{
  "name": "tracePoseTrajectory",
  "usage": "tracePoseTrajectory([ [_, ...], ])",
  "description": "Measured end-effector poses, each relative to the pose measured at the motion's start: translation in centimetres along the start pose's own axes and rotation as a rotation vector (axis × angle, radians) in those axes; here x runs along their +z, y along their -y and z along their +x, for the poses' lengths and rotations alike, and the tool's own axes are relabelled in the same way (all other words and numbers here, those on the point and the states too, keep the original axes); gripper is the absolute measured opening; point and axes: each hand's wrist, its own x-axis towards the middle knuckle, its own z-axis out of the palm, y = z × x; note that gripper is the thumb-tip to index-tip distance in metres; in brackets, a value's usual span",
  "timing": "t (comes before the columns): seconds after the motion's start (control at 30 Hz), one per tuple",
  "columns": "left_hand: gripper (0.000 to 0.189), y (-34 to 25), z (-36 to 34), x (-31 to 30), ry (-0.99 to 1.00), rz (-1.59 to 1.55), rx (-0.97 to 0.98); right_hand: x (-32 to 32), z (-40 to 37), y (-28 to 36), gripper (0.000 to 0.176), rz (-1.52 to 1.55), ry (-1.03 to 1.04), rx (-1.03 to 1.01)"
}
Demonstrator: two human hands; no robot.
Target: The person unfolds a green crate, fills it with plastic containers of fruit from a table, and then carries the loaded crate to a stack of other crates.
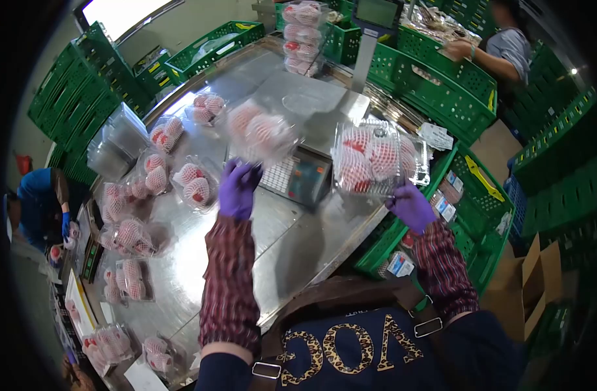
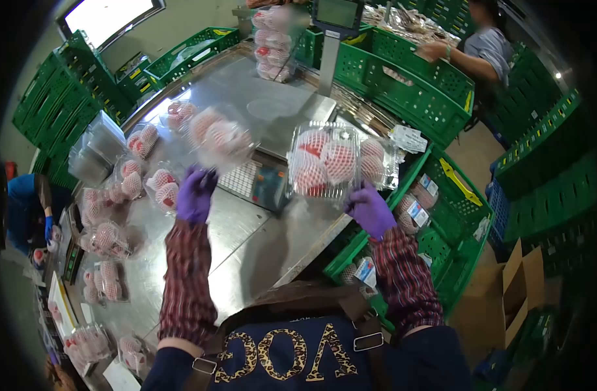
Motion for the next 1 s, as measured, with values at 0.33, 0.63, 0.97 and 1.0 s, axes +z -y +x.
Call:
tracePoseTrajectory([
  [0.33,0.059,6.9,-5.8,1.8,0.337,0.007,-0.794,-0.2,-4.9,-0.7,0.037,-0.703,0.262,0.322],
  [0.63,0.067,9.7,-11.3,3.3,-0.056,0.105,-0.368,-4.9,2.6,-1.3,0.018,-1.257,-0.425,-0.417],
  [0.97,0.078,14.8,-13.0,10.1,0.106,0.096,-0.314,-3.1,-9.5,-6.7,0.068,-0.785,-0.21,-0.457],
  [1.0,0.078,17.4,-13.2,9.2,0.293,0.388,-0.244,-4.3,-11.2,-6.5,0.066,-0.727,-0.209,-0.361],
])
